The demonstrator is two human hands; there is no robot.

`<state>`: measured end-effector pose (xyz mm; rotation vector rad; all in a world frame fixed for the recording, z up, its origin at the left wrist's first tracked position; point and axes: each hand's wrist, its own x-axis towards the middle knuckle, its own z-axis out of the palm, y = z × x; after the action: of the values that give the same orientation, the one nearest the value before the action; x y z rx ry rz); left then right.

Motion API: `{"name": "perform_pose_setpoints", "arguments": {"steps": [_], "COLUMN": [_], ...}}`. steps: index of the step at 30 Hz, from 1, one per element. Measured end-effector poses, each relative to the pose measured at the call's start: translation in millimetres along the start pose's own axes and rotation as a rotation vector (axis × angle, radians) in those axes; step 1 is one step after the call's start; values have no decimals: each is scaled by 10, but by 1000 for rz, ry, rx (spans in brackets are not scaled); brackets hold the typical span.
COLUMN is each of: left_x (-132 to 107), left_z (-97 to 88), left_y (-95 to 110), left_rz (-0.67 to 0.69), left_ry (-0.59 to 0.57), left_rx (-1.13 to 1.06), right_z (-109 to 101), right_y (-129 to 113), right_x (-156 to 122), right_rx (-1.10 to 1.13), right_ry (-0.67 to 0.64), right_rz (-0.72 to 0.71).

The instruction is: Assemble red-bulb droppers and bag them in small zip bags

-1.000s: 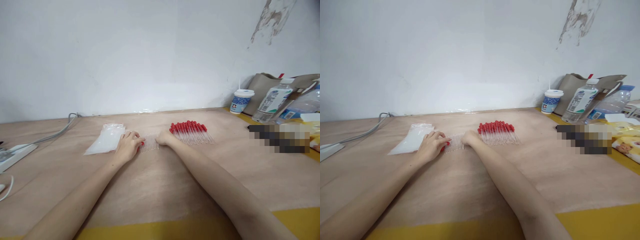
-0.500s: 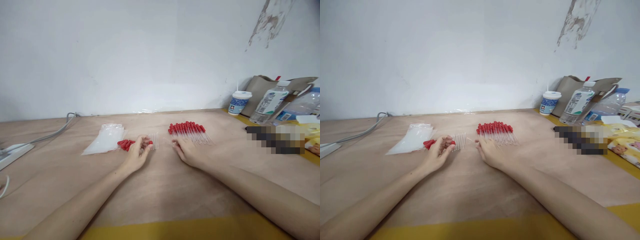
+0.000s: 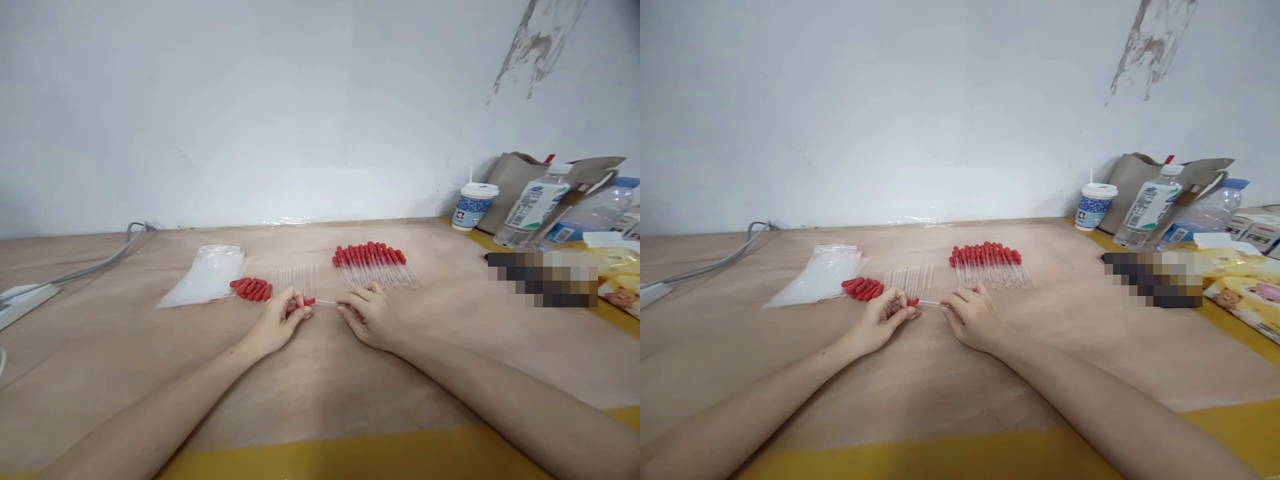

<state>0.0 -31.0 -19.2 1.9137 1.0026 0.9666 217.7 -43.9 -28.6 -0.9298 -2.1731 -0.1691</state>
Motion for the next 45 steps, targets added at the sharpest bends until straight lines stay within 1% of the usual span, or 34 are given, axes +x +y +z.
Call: {"name": "perform_pose_setpoints", "arguments": {"steps": [3, 8, 13, 17, 20, 23, 25, 26, 29, 31, 34, 36, 41, 43, 45], "left_x": [-3, 5, 5, -2, -14, -29, -37, -39, -39, -36, -35, -39, -54, -57, -55], "left_z": [1, 9, 3, -1, -2, -1, 1, 3, 8, 10, 12, 11, 2, 1, 2], "left_y": [35, 26, 10, 26, 37, 44, 54, 61, 82, 89, 88, 85, 77, 69, 62], "left_rz": [20, 49, 71, 89, 102, 130, 143, 149, 164, 173, 185, 190, 212, 227, 234], "left_ry": [1, -24, -28, -34, -42, -92, -104, -95, -42, -23, -7, -3, -16, -23, -30], "left_rx": [38, 5, 125, 146, 145, 194, 242, 268, 344, 372, 387, 394, 403, 402, 396], "right_z": [-5, -25, -1, 12, -18, -76, -104, -109, -86, -57, -43, -59, -99, -91, -83], "right_y": [-14, -28, -10, 25, 50, 58, 46, 35, -5, -28, -49, -59, -68, -61, -54], "right_x": [6, 13, 2, 2, 27, 62, 73, 70, 35, 7, -4, 14, 74, 88, 100], "right_rx": [9, 23, 75, 166, 198, 186, 123, 71, -66, -82, -54, -39, 71, 124, 173], "right_ry": [2, 4, -20, -75, -136, -211, -230, -218, -122, -78, -77, -112, -290, -323, -344], "right_rz": [2, 7, -2, 5, 20, 11, -6, -15, -49, -56, -29, 1, 130, 173, 187]}}
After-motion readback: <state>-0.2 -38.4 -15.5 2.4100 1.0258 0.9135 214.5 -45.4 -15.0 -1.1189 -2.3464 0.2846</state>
